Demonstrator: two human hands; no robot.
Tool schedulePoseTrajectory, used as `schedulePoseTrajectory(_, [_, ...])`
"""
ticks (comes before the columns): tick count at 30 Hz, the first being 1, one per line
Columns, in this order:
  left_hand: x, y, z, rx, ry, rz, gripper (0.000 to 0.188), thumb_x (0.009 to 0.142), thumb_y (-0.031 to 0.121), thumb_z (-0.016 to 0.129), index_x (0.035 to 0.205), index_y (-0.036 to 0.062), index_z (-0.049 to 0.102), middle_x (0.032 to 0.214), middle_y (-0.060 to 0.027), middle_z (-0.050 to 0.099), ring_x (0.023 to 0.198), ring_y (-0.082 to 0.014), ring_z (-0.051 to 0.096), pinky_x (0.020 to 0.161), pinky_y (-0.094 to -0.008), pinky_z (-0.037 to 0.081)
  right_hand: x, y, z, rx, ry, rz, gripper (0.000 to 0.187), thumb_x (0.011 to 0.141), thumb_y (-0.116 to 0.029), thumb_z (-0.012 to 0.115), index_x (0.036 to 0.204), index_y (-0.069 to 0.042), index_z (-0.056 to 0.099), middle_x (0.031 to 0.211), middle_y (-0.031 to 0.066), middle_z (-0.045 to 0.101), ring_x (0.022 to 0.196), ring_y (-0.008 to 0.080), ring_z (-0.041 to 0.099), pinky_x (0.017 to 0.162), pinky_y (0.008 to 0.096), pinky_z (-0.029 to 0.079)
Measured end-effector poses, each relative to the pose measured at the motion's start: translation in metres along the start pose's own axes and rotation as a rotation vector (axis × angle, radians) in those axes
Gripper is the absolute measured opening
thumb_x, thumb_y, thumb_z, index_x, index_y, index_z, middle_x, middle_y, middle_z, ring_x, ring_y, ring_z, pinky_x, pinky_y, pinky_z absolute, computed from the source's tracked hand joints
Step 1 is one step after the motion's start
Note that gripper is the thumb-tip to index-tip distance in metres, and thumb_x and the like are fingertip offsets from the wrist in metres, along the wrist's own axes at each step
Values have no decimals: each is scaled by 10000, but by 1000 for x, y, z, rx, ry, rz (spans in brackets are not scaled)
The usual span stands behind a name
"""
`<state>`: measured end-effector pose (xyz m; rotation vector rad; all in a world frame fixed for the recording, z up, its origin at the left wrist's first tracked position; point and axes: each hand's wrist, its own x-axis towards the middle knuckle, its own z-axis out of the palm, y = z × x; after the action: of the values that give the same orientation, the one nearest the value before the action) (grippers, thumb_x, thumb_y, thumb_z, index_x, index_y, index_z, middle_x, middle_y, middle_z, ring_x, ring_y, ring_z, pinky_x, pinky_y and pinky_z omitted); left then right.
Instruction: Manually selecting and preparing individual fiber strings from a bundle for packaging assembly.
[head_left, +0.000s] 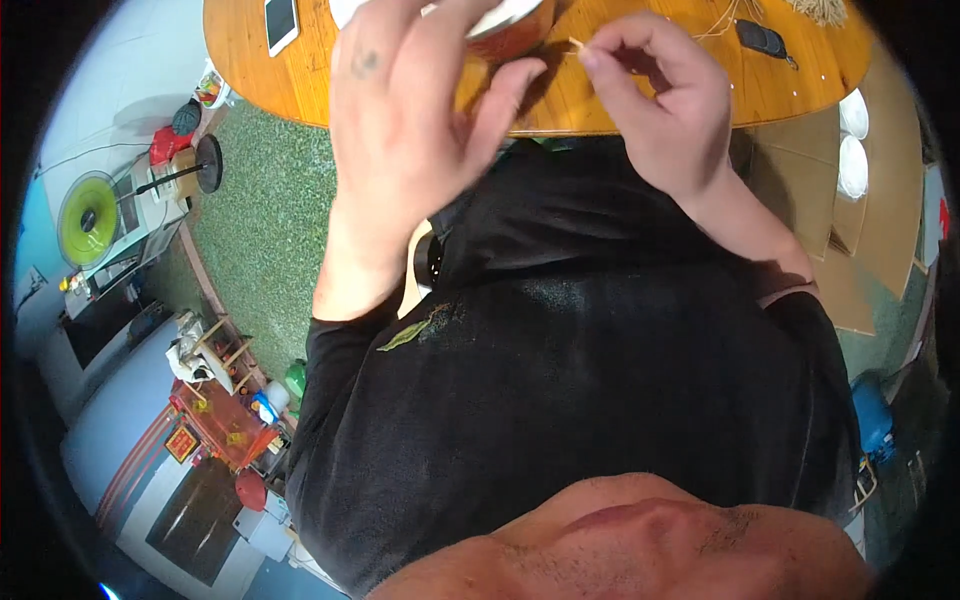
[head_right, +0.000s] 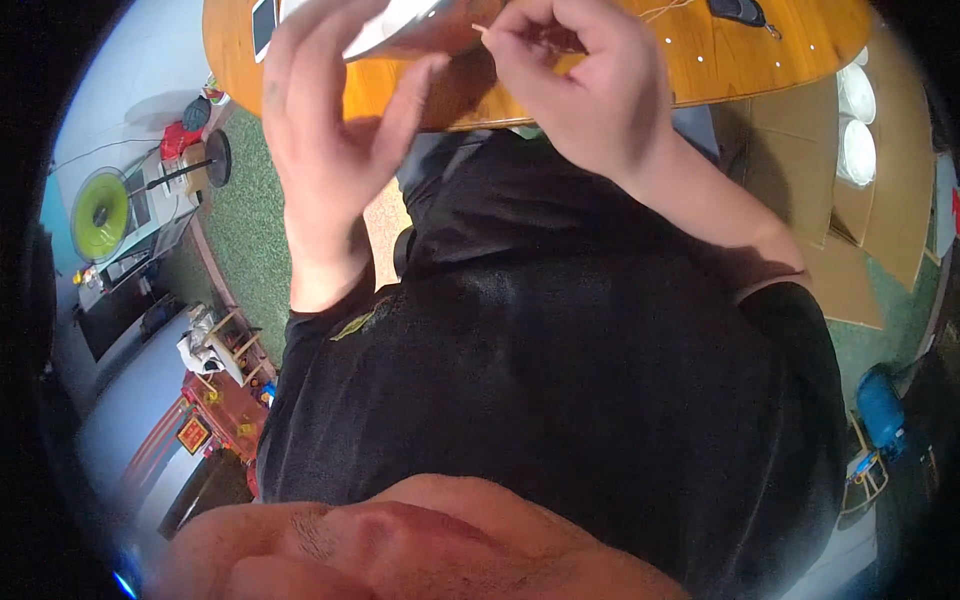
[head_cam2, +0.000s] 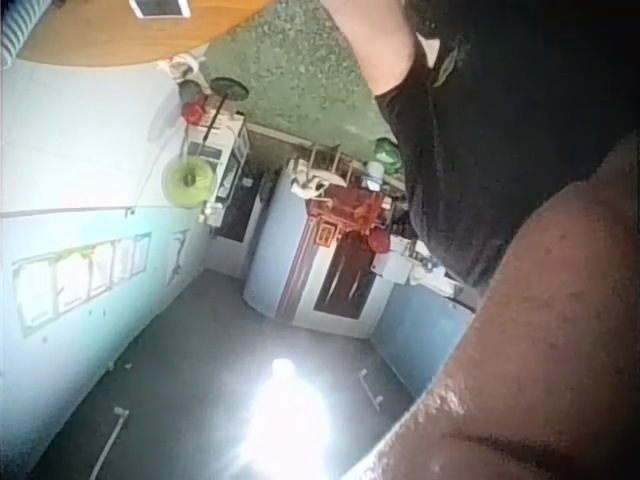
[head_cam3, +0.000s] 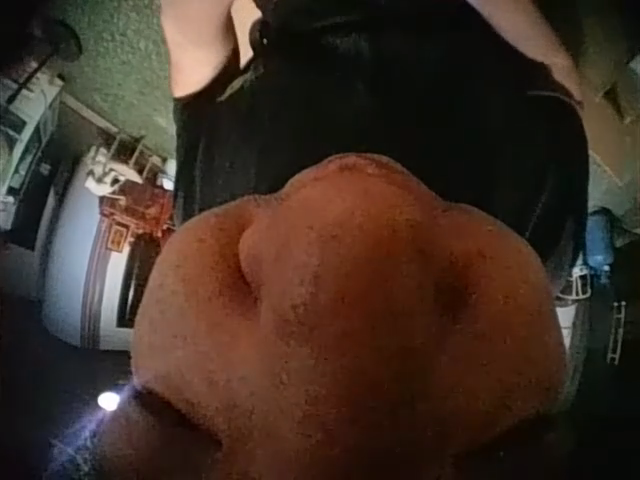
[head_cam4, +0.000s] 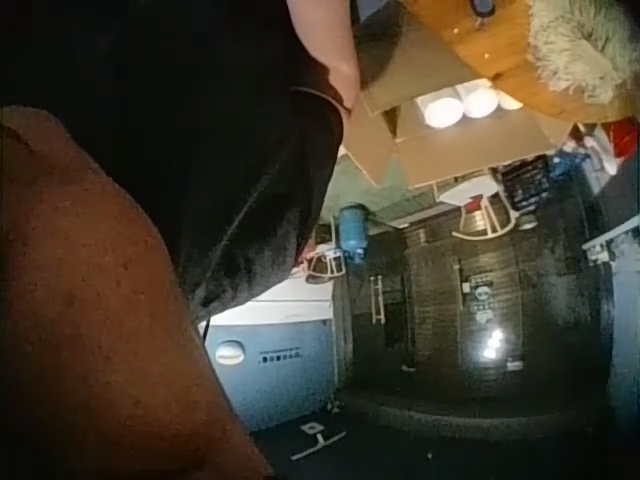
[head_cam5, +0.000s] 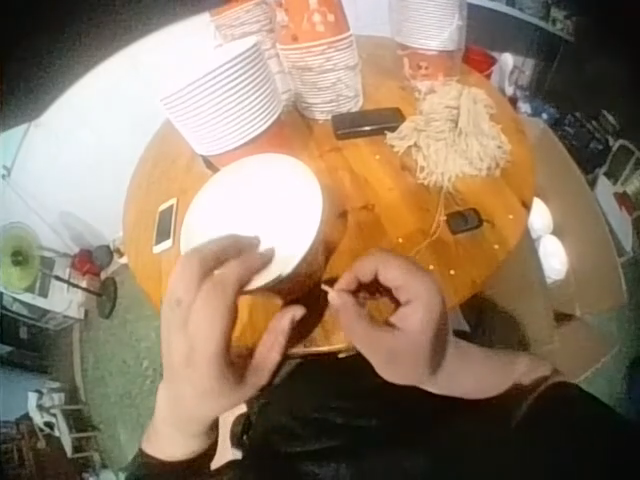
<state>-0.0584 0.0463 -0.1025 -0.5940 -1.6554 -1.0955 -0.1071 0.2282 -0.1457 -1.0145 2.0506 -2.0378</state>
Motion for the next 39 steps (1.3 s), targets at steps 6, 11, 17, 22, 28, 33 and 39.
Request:
schedulePoseTrajectory(6, [53,53,-19,733,-752,-422,483,798,86,822,1229,-9,626,1192,-201,641,1056,-373,641,912,-415,530,22,13,33,395,77,-141,77,909,45,686,883,17,620,832,28,642,754,80,593,675,243,468])
schedulePoseTrajectory(11, [60,48,-20,644,-799,-501,424,812,76,796,1193,-31,645,1128,-204,664,1000,-363,659,867,-397,548,23,30,37,343,151,-423,88,923,53,665,886,12,596,801,1,592,715,58,545,651,223,441])
schedulePoseTrajectory(17, [76,47,-10,429,-780,-708,299,867,31,730,1148,-48,664,1067,-190,678,918,-295,674,828,-377,551,16,-12,20,198,101,27,106,923,64,657,869,5,587,790,-5,576,709,48,531,645,220,430])
schedulePoseTrajectory(22, [81,40,-2,451,-757,-810,281,889,-131,594,1142,-35,672,1008,-145,691,879,-196,671,763,-312,547,17,-13,20,229,97,48,115,925,71,654,860,12,580,790,-2,583,712,45,541,642,213,427])
schedulePoseTrajectory(28, [77,24,-5,355,-837,-762,200,919,-114,614,1095,-44,675,918,-121,698,799,-171,689,717,-304,561,19,-10,18,222,109,49,121,930,71,649,849,14,580,781,5,594,711,49,553,640,215,436])
schedulePoseTrajectory(33, [87,35,-4,355,-845,-853,144,941,-90,622,1067,-48,679,892,-121,695,798,-165,704,726,-310,570,21,-8,24,444,99,-126,132,934,74,645,838,14,577,774,9,602,708,50,564,641,219,444])
schedulePoseTrajectory(39, [96,28,-1,407,-948,-956,129,919,-74,649,1035,-51,701,880,-119,715,817,-173,709,751,-310,572,22,-20,19,245,76,83,136,939,75,638,831,16,579,753,21,626,670,64,591,613,225,458])
